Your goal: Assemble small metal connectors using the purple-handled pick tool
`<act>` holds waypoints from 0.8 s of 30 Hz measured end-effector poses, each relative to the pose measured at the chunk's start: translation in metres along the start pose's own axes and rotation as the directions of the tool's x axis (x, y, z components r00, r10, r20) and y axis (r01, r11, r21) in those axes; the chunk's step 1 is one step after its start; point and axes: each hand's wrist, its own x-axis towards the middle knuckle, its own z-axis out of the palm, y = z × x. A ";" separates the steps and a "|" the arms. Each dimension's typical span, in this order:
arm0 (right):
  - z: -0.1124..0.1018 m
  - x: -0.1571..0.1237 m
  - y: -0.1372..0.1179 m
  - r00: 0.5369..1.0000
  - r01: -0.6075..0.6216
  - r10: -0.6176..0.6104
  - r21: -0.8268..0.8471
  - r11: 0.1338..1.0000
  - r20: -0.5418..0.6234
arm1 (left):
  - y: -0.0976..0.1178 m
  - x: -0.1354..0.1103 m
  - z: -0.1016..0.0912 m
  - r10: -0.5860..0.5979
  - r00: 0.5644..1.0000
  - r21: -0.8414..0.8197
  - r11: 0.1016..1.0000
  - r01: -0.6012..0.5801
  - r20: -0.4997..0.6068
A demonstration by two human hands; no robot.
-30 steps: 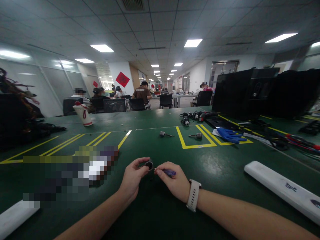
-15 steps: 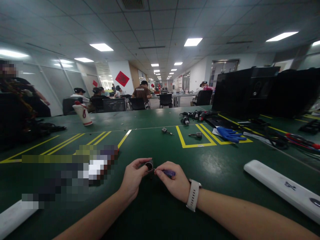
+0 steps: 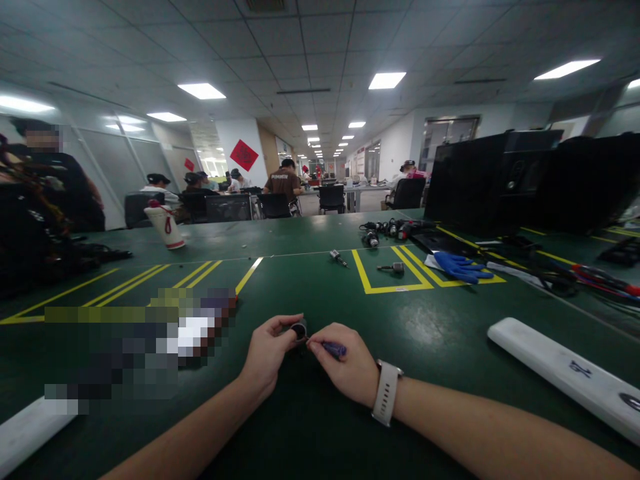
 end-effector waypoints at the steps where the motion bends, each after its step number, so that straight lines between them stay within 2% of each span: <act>1: 0.000 0.000 0.000 1.000 -0.002 0.002 0.001 1.000 0.003 | 0.001 0.000 0.000 -0.003 1.000 0.003 1.000 0.003 -0.001; 24: 0.001 -0.001 0.001 0.999 -0.015 0.015 0.016 1.000 -0.033 | 0.002 -0.003 0.003 -0.029 0.999 -0.042 0.999 0.030 0.018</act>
